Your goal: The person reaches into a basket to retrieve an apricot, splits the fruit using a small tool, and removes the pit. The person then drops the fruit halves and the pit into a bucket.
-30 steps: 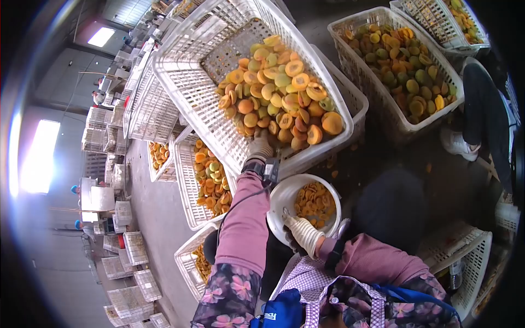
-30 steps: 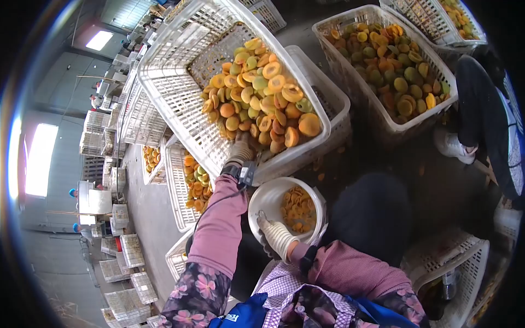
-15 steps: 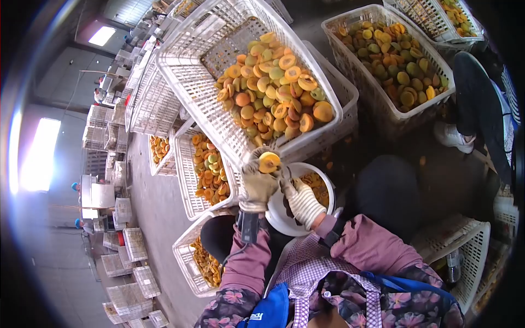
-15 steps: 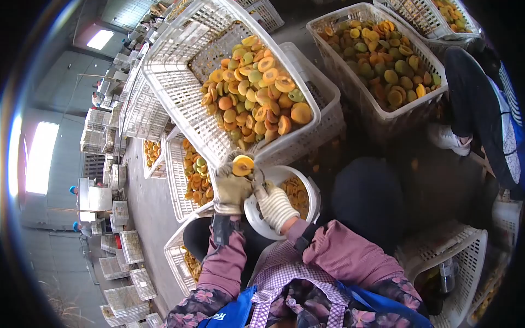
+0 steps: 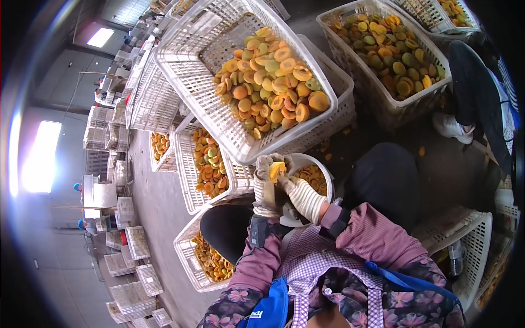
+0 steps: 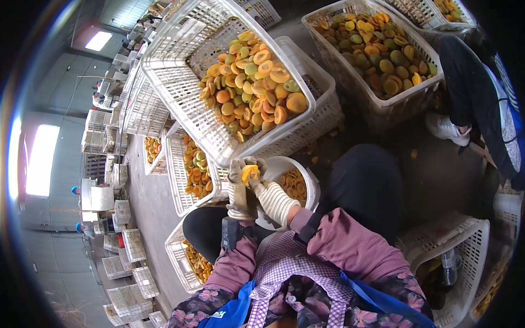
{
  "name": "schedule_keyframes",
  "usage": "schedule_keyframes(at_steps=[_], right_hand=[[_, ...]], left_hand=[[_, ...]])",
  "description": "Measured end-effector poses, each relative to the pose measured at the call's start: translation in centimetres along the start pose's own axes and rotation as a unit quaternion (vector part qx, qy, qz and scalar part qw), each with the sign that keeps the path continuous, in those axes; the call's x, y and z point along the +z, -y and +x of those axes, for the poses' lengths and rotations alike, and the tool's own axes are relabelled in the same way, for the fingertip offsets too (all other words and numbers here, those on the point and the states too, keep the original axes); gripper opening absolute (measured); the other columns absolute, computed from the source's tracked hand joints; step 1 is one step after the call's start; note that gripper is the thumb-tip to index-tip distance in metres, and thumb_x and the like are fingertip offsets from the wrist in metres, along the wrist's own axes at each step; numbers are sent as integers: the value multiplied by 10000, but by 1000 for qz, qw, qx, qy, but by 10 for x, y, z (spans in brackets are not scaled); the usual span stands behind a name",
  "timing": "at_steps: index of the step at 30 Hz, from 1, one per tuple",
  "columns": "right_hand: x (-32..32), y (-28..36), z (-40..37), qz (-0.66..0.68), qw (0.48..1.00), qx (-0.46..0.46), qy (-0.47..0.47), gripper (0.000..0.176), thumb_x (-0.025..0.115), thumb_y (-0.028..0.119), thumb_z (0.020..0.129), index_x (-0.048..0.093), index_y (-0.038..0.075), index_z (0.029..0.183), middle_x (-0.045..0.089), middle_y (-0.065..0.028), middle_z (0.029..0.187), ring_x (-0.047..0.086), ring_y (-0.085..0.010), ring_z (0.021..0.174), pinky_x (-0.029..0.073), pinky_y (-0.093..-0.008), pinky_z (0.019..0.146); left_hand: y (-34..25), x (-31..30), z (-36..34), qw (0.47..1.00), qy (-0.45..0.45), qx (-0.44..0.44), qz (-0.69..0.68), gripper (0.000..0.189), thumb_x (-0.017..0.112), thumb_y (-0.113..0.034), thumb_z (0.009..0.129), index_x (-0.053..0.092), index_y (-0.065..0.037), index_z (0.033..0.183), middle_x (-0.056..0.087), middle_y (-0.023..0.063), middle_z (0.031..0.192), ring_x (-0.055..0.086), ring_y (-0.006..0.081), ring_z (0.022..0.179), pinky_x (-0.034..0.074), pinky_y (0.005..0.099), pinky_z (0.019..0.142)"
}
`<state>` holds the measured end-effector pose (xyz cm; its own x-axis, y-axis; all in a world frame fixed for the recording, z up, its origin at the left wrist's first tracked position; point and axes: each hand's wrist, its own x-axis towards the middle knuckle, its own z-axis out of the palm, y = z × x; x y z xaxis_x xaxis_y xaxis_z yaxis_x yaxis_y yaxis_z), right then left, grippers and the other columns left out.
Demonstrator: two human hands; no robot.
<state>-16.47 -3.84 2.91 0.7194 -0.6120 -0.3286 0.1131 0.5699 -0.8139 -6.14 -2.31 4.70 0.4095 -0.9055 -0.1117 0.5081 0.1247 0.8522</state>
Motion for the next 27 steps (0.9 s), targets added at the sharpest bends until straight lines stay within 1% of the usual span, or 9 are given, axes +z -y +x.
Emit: schedule_keyframes(at_steps=[2,5,7,11,14,21,23,26,27], right_hand=[[2,11,-5,125,984,119,39,512,367,547,907,528,85,755,414,-25,455,352,-135,285,279,-304,278],[-3,6,-2,32,992,118,8,574,355,561,903,563,36,801,500,-49,517,481,-190,382,390,-347,366],[-2,-34,15,-290,952,-86,-54,480,440,417,902,536,-33,1041,635,-222,805,593,-432,760,474,-426,678],[10,-28,-2,-341,904,-259,0,361,456,365,901,534,65,1087,620,-161,779,590,-368,641,467,-416,575],[11,4,-15,-43,970,175,161,371,491,456,880,554,150,1079,533,22,718,434,-103,516,373,-274,457],[19,-3,-15,139,946,292,1,410,426,524,880,497,132,785,408,0,517,383,-155,382,305,-321,367],[20,-4,-4,144,950,277,-20,407,446,508,875,515,119,779,431,-4,531,393,-149,391,316,-303,373],[21,-3,12,129,957,252,-57,410,465,496,870,535,104,770,451,-7,550,411,-139,416,335,-285,389],[21,-4,15,115,960,246,-73,417,466,501,868,536,103,767,449,-5,557,418,-137,432,342,-284,400]], left_hand=[[-4,10,-2,999,-3,10,42,337,469,-383,924,533,-52,934,559,70,901,544,200,862,459,337,792],[-9,3,6,990,-11,-25,140,302,444,-327,939,528,-37,934,556,82,901,538,174,852,439,291,784],[-14,-7,1,967,29,-34,249,279,424,-300,939,511,-37,909,555,97,930,531,163,856,441,283,762],[-35,-2,-5,939,69,-8,336,357,413,-335,938,471,-40,744,565,111,703,524,158,616,427,256,596],[-25,-22,-6,951,86,-75,286,457,470,-470,878,475,-44,712,557,90,640,535,175,566,453,281,551],[-42,-70,78,961,-149,229,-46,459,447,-427,905,553,2,1030,590,161,1072,531,254,1068,469,377,803],[-31,-68,118,945,-54,63,317,301,448,-67,891,472,17,1179,568,172,1123,546,230,1066,468,312,864],[16,-125,195,919,-111,-45,377,347,518,-327,882,573,-18,1029,629,155,974,594,245,905,471,349,799],[12,-114,198,777,-38,-66,625,304,537,-268,868,574,-14,1030,634,141,937,589,240,838,474,347,763]])
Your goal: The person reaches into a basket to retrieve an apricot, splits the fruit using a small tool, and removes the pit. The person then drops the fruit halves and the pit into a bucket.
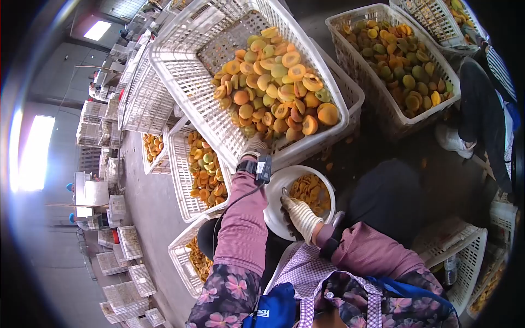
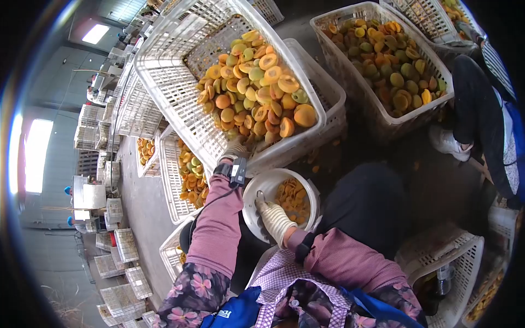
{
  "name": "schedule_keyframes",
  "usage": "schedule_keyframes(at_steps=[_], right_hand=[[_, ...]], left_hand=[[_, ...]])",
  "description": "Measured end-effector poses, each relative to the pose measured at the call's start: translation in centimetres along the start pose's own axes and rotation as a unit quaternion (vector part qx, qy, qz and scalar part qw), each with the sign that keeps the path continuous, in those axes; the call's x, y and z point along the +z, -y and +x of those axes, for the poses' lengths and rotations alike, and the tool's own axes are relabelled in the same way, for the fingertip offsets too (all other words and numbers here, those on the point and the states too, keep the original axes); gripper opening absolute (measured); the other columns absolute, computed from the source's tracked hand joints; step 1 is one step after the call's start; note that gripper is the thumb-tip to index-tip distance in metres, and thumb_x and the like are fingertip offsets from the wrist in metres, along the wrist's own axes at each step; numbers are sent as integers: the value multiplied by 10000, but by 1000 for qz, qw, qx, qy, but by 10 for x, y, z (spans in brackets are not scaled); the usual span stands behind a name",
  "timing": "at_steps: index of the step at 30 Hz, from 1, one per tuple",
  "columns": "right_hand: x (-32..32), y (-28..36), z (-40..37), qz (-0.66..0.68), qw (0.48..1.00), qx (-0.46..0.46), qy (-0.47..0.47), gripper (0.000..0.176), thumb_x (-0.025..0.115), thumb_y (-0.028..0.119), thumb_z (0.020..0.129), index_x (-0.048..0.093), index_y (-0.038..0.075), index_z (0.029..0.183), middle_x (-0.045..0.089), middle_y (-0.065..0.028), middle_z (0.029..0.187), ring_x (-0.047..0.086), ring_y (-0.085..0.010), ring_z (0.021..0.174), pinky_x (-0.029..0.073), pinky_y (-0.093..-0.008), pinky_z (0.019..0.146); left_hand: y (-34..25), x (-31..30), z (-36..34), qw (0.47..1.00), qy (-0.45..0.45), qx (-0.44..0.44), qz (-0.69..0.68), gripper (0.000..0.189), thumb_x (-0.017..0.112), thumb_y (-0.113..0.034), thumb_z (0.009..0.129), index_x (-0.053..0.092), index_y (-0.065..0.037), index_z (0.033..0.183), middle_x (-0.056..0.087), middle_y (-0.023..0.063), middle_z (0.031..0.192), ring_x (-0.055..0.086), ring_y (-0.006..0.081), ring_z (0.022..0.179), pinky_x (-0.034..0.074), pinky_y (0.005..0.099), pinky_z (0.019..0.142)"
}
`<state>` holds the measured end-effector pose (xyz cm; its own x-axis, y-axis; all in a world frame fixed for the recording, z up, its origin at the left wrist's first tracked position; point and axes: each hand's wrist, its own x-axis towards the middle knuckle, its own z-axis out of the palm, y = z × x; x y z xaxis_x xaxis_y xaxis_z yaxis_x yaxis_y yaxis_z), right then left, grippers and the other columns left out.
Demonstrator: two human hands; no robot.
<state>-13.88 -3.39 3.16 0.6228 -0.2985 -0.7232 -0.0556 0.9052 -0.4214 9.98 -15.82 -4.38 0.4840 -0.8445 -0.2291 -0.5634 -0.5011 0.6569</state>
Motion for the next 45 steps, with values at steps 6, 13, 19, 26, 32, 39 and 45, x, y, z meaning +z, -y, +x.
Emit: schedule_keyframes(at_steps=[6,13,19,26,32,39,45], right_hand=[[-3,6,7,-6,998,-62,-9,415,473,499,866,533,95,796,456,-8,564,413,-133,418,333,-277,382],[-15,-15,34,-211,908,-349,-97,383,457,349,912,552,27,1097,604,-155,794,574,-274,706,450,-346,660],[-9,16,-31,-453,835,-284,-131,430,467,378,878,531,10,1092,609,-262,848,598,-389,809,466,-435,719],[-14,20,-42,-509,799,-298,-119,472,440,408,883,502,8,1127,616,-252,794,609,-392,758,478,-457,685],[-14,15,-38,-510,799,-307,-89,472,449,387,884,504,-15,1125,605,-268,765,599,-405,743,479,-456,669],[-21,-17,2,-503,808,-308,6,446,405,358,897,501,-6,1136,603,-280,830,584,-420,846,473,-453,715],[-20,-4,-22,-213,955,26,204,460,416,565,871,557,131,814,443,22,517,409,-108,379,315,-271,347]], left_hand=[[-34,-20,-67,990,-51,126,-41,243,471,-87,889,502,-7,1116,584,33,871,546,93,747,462,248,674],[-43,19,-188,873,19,-33,-487,387,425,-47,894,403,15,1275,505,139,1205,498,229,1108,404,293,938],[-69,8,-227,955,-137,134,-226,337,419,-193,951,436,-21,1240,544,94,1118,554,161,962,472,283,825],[-74,10,-222,814,-40,-87,-573,322,471,-386,920,564,-78,944,603,49,843,574,158,751,486,256,621],[-90,8,-231,800,-64,-97,-588,296,467,-364,930,525,-90,834,587,73,814,567,184,736,475,292,652],[-72,14,-225,839,-61,86,-535,336,424,-316,956,471,-47,760,526,87,718,527,181,643,452,298,594],[-62,1,-226,887,96,125,-434,341,435,-319,944,480,-44,748,511,79,618,526,186,561,450,300,561]])
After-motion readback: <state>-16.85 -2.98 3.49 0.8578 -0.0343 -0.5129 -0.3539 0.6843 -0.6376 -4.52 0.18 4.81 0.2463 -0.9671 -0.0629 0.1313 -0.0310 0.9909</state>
